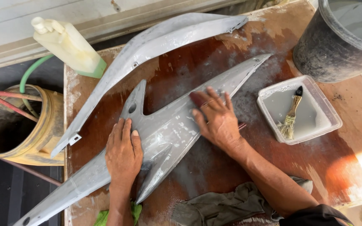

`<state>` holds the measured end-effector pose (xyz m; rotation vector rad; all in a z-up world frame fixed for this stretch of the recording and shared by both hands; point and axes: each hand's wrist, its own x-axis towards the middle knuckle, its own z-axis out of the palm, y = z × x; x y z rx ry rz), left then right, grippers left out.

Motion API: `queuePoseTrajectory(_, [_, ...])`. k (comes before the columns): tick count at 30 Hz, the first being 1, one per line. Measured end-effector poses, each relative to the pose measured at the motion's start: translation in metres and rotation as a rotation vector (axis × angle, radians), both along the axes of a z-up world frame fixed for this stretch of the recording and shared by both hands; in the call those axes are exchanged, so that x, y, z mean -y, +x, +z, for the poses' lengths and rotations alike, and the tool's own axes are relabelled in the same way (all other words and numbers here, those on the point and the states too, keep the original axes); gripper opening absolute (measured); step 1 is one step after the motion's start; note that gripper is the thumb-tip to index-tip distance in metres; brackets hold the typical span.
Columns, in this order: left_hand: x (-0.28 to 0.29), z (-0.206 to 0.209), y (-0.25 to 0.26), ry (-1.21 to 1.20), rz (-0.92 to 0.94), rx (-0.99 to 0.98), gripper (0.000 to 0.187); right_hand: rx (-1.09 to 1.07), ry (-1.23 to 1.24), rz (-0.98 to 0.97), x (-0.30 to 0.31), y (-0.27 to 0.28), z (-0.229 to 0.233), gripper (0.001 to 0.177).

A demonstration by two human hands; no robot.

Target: The person sands the surface of a grey metal part using a sanding block. They hold the part steady with one hand while moving the sanding block back and forth across the surface. The person adjusts their grip and the position of the part to sand different areas.

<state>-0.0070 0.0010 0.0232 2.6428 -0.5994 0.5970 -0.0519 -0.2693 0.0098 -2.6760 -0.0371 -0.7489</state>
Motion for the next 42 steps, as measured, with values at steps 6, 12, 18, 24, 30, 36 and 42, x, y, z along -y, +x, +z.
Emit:
queuePoseTrajectory(6, [0.001,0.003,-0.001,-0.008,0.003,0.014,0.038,0.022,0.02,0.017,-0.005,0.003,-0.005,0.041])
queuePoseTrajectory(12, [0.0,0.001,0.0,-0.003,-0.01,0.018,0.038,0.004,-0.011,-0.02,0.007,0.005,-0.002,0.04])
queuePoseTrajectory(18, [-0.001,0.0,0.002,-0.005,0.0,0.005,0.039,0.08,0.036,-0.022,0.004,0.01,0.001,0.042])
queuePoseTrajectory(24, [0.0,0.001,0.002,-0.014,-0.003,-0.014,0.04,-0.016,0.011,0.102,-0.006,0.006,0.004,0.048])
queuePoseTrajectory(30, [0.002,0.005,0.001,-0.008,0.009,0.026,0.039,0.068,0.051,0.0,-0.004,0.019,0.0,0.044])
queuePoseTrajectory(36, [0.001,0.002,0.001,-0.01,0.005,0.013,0.039,-0.062,-0.026,0.14,-0.03,0.012,0.017,0.055])
queuePoseTrajectory(42, [0.001,0.003,0.001,0.002,0.024,0.034,0.04,-0.076,-0.011,-0.021,-0.013,0.022,0.011,0.045])
